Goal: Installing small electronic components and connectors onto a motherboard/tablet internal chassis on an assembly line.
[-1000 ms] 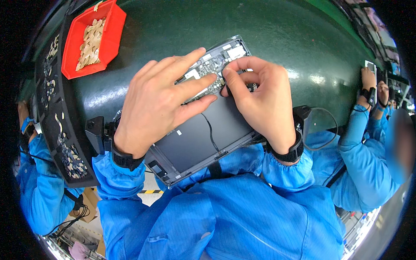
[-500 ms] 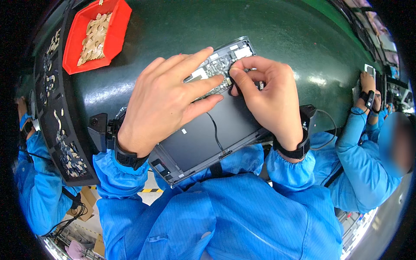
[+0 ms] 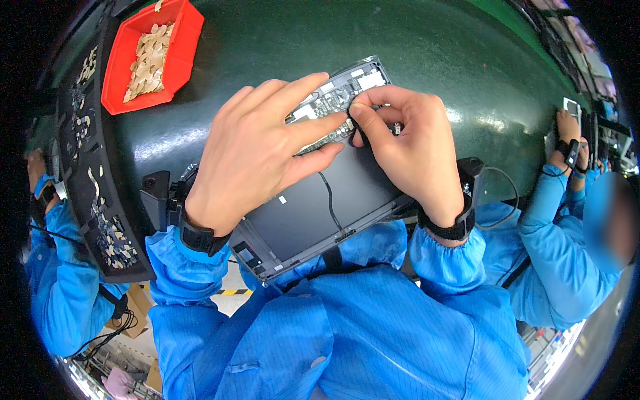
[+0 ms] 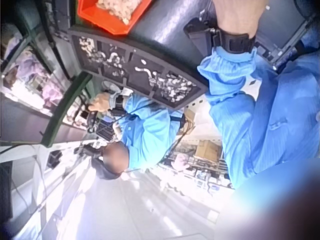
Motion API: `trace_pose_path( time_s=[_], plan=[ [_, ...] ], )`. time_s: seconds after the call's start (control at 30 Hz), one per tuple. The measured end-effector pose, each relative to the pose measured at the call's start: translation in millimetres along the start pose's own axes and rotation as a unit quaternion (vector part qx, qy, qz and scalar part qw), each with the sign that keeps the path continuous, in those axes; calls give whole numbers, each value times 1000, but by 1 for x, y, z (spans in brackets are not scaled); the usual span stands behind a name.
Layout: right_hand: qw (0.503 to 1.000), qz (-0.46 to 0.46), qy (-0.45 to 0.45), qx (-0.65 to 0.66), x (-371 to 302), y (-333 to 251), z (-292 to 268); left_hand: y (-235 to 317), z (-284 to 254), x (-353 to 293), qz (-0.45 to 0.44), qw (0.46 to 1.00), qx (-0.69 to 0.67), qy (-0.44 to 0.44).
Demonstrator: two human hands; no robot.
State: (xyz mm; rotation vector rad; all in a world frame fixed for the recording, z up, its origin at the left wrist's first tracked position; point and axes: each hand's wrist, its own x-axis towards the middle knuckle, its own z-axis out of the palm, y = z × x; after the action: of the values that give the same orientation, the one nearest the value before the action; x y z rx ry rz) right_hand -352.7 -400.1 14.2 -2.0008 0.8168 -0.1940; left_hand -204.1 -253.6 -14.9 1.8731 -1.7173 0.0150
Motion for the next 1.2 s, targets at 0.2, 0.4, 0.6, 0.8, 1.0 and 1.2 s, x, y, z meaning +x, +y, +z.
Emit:
trace_pose_path(
  time_s=[0.2, 0.4, 0.6, 0.8, 1.0, 1.2],
  plan=[
    [1000, -5, -20, 10, 4, 0, -2, 5, 4, 1, 18, 997, 72, 12],
    [990, 68, -97, 80, -4, -9, -27, 12, 0, 1, 1, 995, 100, -29],
    [1000, 16, 10, 3, -18, -2, -35, 17, -8, 7, -4, 997, 76, -35],
    [958, 57, -118, 254, -7, 21, -57, 39, 14, 29, 11, 991, -131, 13],
    [906, 70, -133, 395, 0, 63, -72, 41, 32, 38, 52, 990, -131, 29],
    [920, 62, -38, 385, 0, 76, -80, 50, 20, 47, 59, 997, -38, -44]
  ],
)
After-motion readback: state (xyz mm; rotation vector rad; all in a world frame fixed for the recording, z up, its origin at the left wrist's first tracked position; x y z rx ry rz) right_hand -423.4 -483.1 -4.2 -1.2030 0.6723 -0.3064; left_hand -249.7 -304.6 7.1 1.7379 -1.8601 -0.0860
